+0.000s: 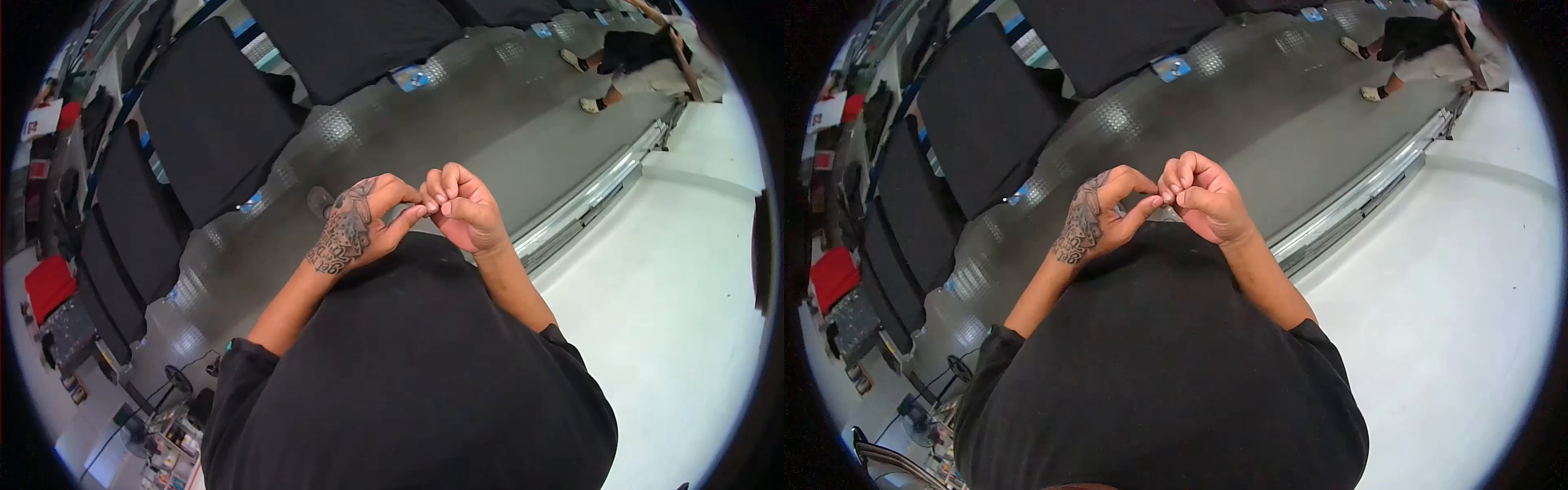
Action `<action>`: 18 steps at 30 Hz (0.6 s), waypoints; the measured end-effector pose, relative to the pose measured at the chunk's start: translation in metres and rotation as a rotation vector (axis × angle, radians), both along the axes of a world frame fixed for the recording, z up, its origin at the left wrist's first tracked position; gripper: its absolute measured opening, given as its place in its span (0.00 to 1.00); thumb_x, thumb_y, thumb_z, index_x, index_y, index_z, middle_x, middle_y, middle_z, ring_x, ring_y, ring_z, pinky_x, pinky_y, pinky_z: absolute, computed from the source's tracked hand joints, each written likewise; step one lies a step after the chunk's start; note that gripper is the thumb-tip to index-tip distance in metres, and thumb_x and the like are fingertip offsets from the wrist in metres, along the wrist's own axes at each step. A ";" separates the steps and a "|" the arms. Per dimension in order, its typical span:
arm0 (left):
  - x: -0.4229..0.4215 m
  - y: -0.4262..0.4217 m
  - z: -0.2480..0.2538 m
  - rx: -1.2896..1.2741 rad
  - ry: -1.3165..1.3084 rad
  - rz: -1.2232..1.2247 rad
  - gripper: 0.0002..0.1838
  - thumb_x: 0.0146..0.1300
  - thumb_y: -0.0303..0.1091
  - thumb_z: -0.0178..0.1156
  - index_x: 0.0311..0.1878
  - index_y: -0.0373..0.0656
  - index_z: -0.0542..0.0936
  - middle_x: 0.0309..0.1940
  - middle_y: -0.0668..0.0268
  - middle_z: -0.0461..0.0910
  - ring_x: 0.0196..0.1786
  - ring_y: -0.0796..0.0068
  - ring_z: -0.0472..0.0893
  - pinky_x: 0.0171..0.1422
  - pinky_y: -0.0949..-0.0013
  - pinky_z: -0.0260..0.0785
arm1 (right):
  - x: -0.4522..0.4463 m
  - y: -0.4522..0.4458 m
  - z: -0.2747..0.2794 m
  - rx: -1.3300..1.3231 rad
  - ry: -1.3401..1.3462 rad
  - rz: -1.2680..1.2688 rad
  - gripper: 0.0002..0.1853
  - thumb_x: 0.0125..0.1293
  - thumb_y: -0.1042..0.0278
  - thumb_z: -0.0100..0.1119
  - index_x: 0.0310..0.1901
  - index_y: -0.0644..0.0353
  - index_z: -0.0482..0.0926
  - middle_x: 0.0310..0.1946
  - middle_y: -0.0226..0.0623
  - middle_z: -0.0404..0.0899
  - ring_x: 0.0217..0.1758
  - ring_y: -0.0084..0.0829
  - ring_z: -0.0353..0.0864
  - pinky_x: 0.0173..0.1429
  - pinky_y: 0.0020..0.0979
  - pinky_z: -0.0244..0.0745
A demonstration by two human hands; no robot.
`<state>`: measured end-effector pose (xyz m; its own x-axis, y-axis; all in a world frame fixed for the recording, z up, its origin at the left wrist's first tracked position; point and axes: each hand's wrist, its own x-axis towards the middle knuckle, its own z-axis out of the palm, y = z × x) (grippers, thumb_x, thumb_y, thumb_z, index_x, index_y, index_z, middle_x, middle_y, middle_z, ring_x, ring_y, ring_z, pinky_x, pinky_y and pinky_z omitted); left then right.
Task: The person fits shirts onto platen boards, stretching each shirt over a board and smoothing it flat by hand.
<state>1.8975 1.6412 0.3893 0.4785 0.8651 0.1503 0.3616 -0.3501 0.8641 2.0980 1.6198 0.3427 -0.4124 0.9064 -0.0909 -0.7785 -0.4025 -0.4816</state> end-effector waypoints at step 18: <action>0.068 0.068 -0.007 0.050 0.074 -0.286 0.18 0.54 0.40 0.76 0.45 0.45 0.83 0.40 0.63 0.84 0.47 0.59 0.84 0.53 0.59 0.75 | 0.059 0.015 -0.003 0.092 -0.389 -0.240 0.21 0.62 0.85 0.65 0.55 0.61 0.72 0.40 0.27 0.68 0.43 0.19 0.73 0.50 0.25 0.77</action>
<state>1.9654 1.7094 0.3824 0.7130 0.6860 0.1452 0.3034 -0.4886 0.8181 2.1567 1.6348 0.3400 -0.1411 0.9836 -0.1119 -0.5990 -0.1748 -0.7815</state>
